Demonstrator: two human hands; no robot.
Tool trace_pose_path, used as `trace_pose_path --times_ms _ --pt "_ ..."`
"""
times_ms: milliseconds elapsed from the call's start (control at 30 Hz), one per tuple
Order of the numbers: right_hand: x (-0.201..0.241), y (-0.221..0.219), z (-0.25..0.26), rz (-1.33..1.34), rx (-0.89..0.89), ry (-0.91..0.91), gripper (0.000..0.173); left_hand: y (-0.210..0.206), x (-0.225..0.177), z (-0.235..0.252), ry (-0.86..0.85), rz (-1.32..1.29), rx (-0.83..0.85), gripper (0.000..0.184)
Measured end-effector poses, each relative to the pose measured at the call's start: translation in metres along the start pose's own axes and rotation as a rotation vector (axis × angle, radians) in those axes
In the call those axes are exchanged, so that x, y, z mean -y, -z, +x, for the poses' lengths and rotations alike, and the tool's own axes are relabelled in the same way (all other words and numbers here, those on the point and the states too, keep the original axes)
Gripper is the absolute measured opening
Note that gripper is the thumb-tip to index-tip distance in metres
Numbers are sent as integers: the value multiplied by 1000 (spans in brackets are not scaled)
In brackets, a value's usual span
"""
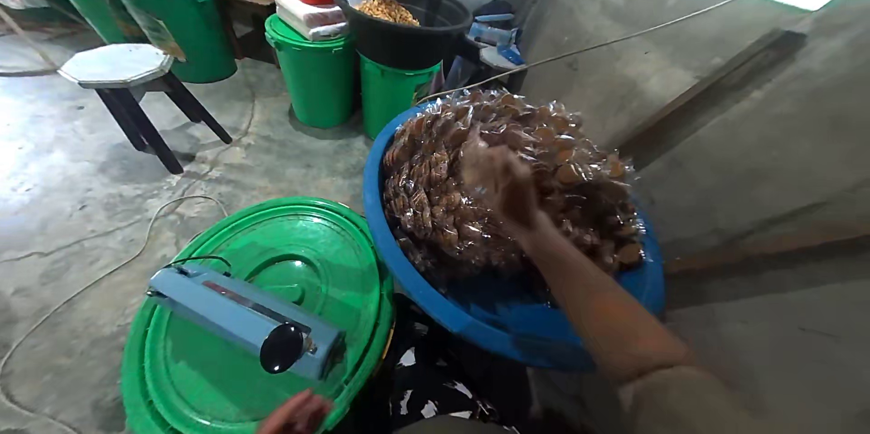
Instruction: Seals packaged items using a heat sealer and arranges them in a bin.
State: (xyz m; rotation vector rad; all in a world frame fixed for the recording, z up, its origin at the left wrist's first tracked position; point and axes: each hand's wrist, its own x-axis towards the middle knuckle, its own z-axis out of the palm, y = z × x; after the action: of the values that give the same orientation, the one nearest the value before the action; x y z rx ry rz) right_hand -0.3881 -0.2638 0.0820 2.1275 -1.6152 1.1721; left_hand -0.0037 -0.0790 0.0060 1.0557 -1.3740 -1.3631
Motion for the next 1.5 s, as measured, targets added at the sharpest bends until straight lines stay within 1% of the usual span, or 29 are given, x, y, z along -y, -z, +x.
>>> trace_pose_path --times_ms 33,67,133,167,200,267,333,400,433,467,500,567,600,633,667,733,833,900,1000,1033,1100,1167,1200,1267,1300,1367,1433,1467,1500 --pt "34 -4 -18 151 24 -18 20 -19 -1 8 16 -122 61 42" --pt "67 -9 -36 238 70 10 19 -36 1 14 30 -206 89 57" --pt "127 -15 -69 476 322 -15 19 -54 17 24 75 -258 90 95" --pt "145 -22 -84 624 476 -77 21 -58 24 26 128 -262 54 103" --pt "159 -32 -96 765 623 -172 23 -59 31 25 191 -275 -12 100" --pt "173 -58 -113 907 791 -387 27 -60 38 21 313 -329 -214 75" --pt "179 -81 -110 886 881 -550 27 -54 43 20 367 -235 -403 66" --pt "185 -96 -91 829 935 -592 29 -37 50 22 350 -100 -541 66" --pt "189 -102 -79 823 945 -563 30 -24 57 26 330 -84 -590 66" --pt "195 -107 -70 836 942 -482 31 -12 63 32 306 -91 -627 68" --pt "201 -111 -61 838 964 -351 32 0 67 39 278 -112 -653 69" --pt "218 -111 -44 693 1136 -55 41 19 71 53 238 -161 -675 72" --pt "228 -112 -40 555 1224 64 50 25 71 59 228 -170 -682 72" --pt "237 -114 -38 417 1298 133 62 32 71 64 221 -171 -682 73" --pt "243 -119 -39 317 1361 156 71 38 70 68 224 -168 -670 72" --pt "247 -134 -47 249 1422 123 82 49 68 70 245 -128 -598 71" --pt "244 -143 -62 260 1316 110 71 60 66 63 262 -179 -539 73" --pt "238 -144 -72 276 1213 153 63 61 67 57 249 -270 -614 73" --pt "232 -147 -85 319 1053 206 57 54 70 58 238 -376 -786 68" --pt "231 -148 -86 329 1032 212 57 50 70 61 248 -391 -834 64" --pt "230 -148 -88 350 1012 215 56 48 71 65 279 -410 -860 53" --pt "230 -146 -87 365 1039 200 56 47 70 72 305 -406 -825 34" --pt "229 -145 -85 381 1051 190 57 46 67 78 321 -370 -791 29" --pt "225 -145 -84 442 997 188 55 41 58 86 334 -155 -693 21" --pt "223 -146 -84 482 927 215 52 38 53 87 340 -6 -670 25" --pt "219 -148 -89 556 707 354 45 36 51 82 309 226 -671 40" --pt "215 -141 -92 605 500 505 37 35 57 70 199 273 -715 46" --pt "212 -133 -90 641 403 569 34 34 58 62 139 242 -718 47" --pt "205 -122 -84 683 367 598 34 34 59 53 98 168 -710 46"
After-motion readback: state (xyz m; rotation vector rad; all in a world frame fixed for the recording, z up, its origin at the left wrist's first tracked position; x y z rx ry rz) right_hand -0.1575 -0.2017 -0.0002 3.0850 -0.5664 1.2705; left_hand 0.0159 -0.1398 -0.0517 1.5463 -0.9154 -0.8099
